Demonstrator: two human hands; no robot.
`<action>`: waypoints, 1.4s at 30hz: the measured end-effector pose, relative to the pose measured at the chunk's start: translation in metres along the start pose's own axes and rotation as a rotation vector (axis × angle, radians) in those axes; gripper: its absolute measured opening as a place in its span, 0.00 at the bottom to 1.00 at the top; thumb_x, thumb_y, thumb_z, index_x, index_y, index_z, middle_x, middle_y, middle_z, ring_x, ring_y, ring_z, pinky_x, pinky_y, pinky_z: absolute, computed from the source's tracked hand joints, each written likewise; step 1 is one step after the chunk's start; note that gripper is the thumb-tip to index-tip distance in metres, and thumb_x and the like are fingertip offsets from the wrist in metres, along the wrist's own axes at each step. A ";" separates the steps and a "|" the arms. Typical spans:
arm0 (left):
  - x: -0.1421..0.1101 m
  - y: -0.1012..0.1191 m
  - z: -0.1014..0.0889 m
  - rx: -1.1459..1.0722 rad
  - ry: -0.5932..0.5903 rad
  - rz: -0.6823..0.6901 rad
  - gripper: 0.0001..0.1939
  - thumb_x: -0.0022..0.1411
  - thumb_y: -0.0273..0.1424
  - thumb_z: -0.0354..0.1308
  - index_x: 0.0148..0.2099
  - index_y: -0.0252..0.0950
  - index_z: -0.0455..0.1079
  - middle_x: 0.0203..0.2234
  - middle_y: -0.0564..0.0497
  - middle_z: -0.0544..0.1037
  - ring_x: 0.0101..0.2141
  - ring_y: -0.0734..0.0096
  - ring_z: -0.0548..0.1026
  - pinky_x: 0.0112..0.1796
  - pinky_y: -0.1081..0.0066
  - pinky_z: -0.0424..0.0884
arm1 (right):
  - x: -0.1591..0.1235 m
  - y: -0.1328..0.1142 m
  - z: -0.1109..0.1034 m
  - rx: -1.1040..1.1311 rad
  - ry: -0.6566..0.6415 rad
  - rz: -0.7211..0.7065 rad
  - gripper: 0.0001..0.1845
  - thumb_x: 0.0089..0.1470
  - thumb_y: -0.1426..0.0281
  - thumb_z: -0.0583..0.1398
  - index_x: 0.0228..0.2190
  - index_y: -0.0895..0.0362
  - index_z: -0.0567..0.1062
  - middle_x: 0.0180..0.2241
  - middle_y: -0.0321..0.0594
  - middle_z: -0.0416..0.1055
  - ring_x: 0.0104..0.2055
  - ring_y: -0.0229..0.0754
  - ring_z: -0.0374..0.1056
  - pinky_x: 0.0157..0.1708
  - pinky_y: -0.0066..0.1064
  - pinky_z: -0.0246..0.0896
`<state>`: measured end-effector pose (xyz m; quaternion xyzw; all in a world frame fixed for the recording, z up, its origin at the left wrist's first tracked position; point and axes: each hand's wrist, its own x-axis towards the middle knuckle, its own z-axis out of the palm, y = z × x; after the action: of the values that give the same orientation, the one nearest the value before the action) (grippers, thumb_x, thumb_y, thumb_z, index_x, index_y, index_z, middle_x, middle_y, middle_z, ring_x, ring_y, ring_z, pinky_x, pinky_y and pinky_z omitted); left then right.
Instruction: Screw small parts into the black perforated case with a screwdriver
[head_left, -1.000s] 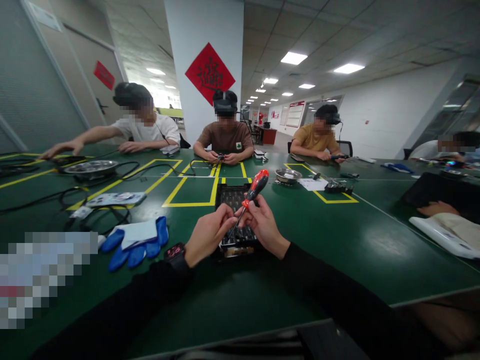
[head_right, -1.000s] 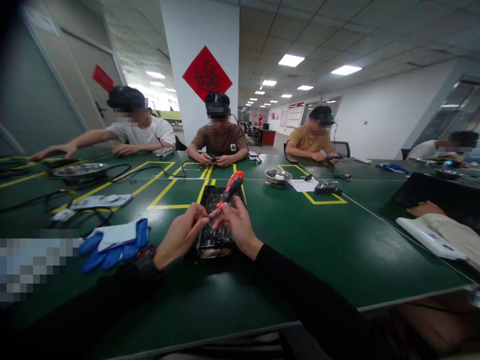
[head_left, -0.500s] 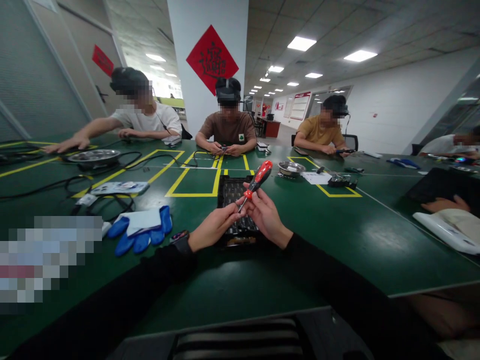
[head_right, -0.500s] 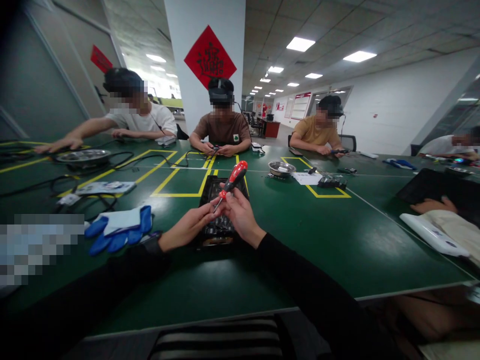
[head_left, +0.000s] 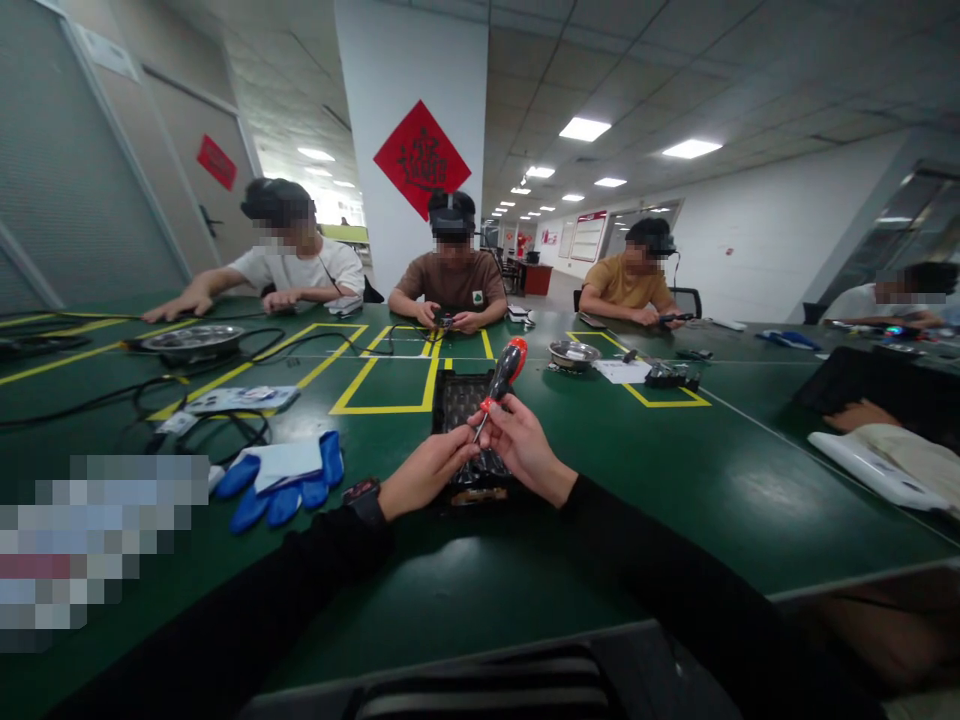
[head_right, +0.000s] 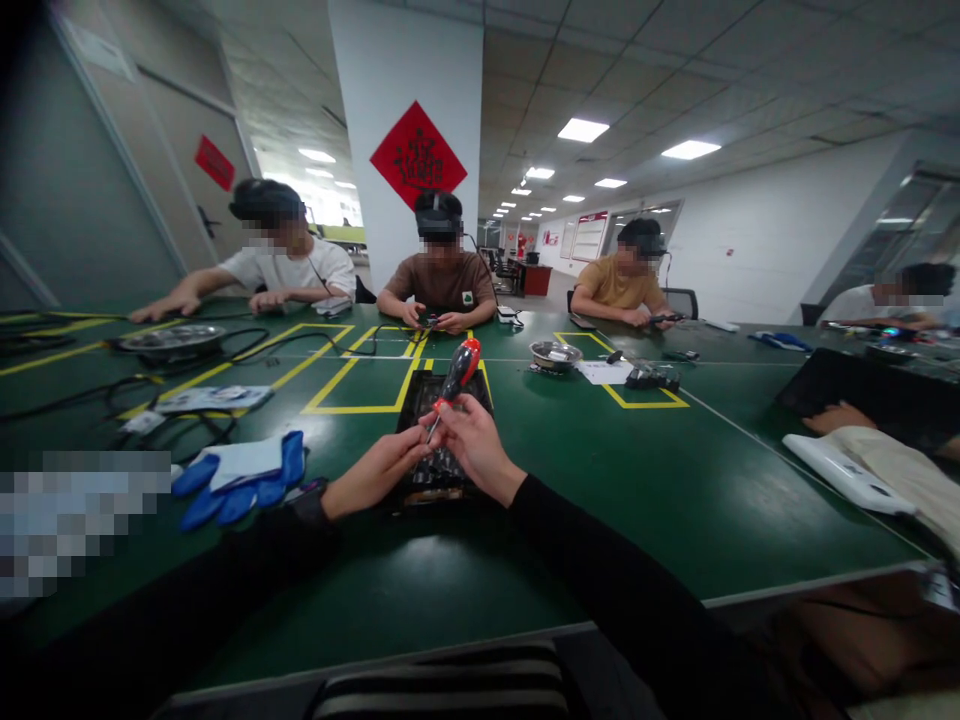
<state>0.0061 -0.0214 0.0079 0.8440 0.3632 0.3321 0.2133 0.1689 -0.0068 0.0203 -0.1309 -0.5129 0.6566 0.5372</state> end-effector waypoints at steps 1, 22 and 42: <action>0.000 0.000 0.000 0.001 0.001 -0.003 0.15 0.65 0.39 0.40 0.32 0.35 0.58 0.26 0.55 0.65 0.28 0.75 0.63 0.30 0.76 0.59 | 0.000 0.000 0.000 0.011 -0.003 0.013 0.11 0.52 0.66 0.59 0.36 0.57 0.67 0.32 0.40 0.73 0.23 0.32 0.65 0.26 0.27 0.63; -0.001 0.001 0.000 0.057 -0.002 0.022 0.15 0.66 0.38 0.39 0.35 0.35 0.60 0.30 0.52 0.70 0.31 0.73 0.67 0.34 0.74 0.62 | 0.000 0.000 0.000 0.030 -0.016 0.044 0.10 0.54 0.66 0.57 0.37 0.58 0.67 0.32 0.40 0.74 0.24 0.33 0.65 0.26 0.27 0.64; -0.002 0.005 -0.002 0.025 -0.010 0.041 0.15 0.66 0.38 0.39 0.36 0.34 0.62 0.31 0.52 0.70 0.30 0.73 0.67 0.34 0.75 0.63 | -0.001 0.002 0.001 -0.012 -0.031 0.034 0.12 0.51 0.66 0.60 0.35 0.56 0.65 0.32 0.37 0.73 0.23 0.32 0.63 0.25 0.26 0.63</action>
<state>0.0060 -0.0259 0.0110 0.8553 0.3491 0.3278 0.1979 0.1673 -0.0084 0.0187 -0.1327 -0.5228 0.6646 0.5170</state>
